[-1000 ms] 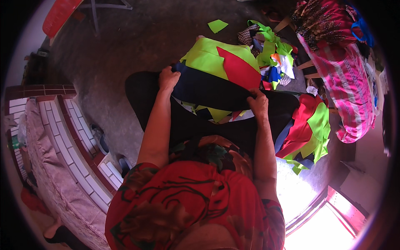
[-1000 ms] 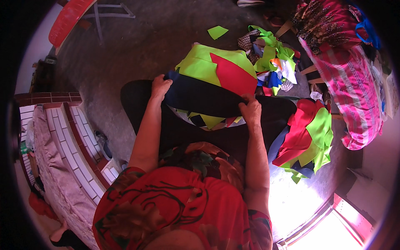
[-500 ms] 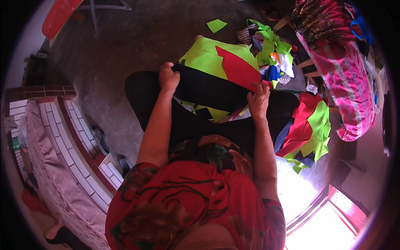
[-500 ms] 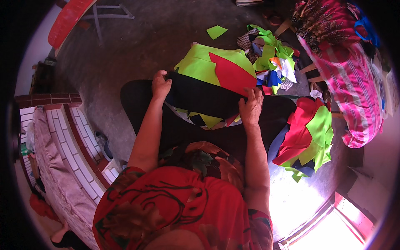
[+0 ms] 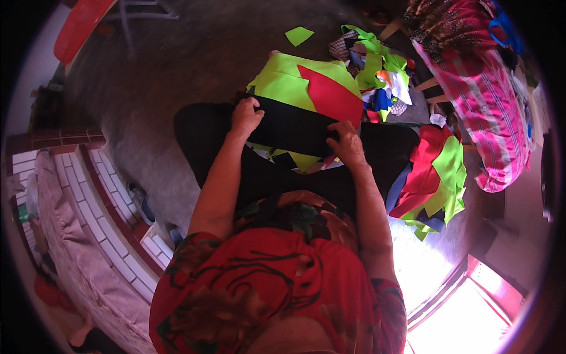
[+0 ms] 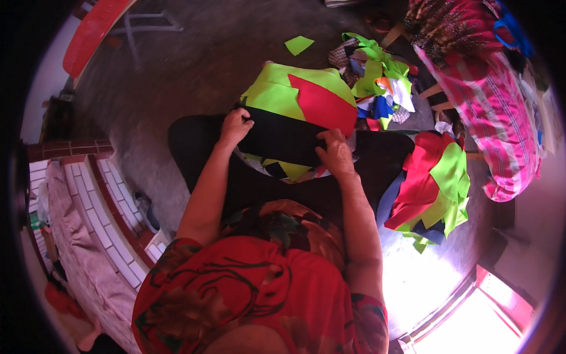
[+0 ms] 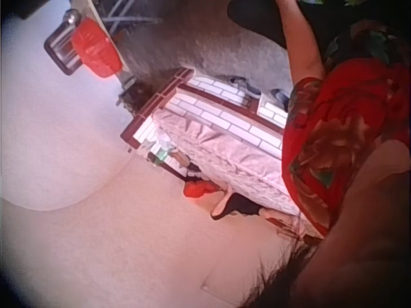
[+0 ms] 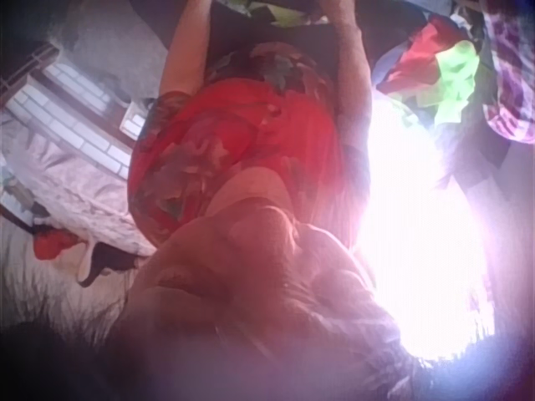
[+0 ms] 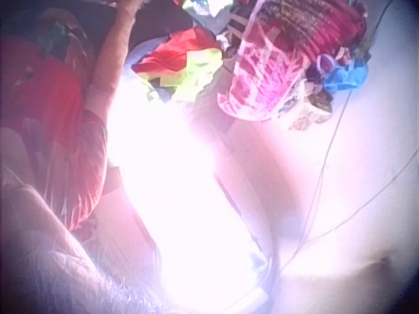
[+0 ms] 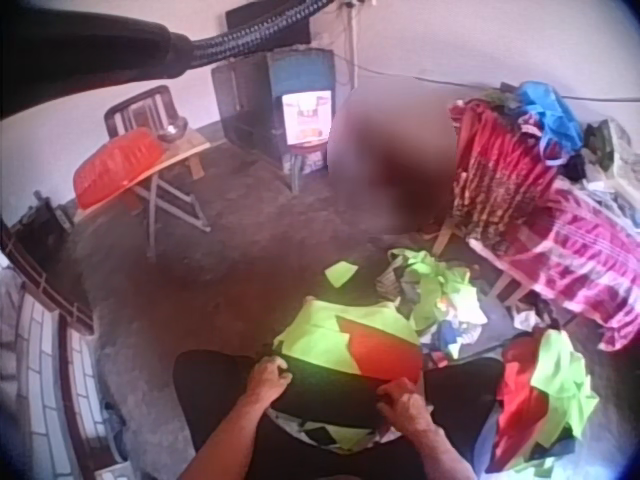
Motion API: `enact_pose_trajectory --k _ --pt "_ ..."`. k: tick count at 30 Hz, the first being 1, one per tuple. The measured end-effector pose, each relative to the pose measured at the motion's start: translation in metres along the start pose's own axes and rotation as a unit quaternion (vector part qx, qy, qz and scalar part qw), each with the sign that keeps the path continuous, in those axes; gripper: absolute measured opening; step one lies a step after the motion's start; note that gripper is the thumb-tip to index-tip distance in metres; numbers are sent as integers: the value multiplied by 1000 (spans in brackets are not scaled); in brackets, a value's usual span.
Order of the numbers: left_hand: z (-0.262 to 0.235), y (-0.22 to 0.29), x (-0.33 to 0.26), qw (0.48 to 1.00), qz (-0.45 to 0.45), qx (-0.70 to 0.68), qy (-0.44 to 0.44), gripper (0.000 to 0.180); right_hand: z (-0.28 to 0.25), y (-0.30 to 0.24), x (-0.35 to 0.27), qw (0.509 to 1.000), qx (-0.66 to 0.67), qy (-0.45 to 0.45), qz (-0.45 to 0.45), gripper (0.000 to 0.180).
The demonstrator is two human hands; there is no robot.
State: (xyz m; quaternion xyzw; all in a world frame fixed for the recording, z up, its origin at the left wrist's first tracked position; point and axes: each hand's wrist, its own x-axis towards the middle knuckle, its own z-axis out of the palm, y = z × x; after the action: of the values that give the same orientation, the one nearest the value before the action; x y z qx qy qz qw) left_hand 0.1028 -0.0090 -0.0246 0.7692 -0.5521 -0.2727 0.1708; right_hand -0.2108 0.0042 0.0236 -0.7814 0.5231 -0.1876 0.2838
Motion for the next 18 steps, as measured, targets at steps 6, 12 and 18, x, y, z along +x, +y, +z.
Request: enact_pose_trajectory --k 6,12,18 --pt "6 -8 9 995 85 46 18 33 1 3 2 1000 -22 -20 -9 41" --pt "-2 28 1 993 58 100 22 27 3 8 -2 1000 -14 -8 15 38" --pt "1 43 2 982 170 49 59 19 4 4 -2 999 -5 -14 40 36"
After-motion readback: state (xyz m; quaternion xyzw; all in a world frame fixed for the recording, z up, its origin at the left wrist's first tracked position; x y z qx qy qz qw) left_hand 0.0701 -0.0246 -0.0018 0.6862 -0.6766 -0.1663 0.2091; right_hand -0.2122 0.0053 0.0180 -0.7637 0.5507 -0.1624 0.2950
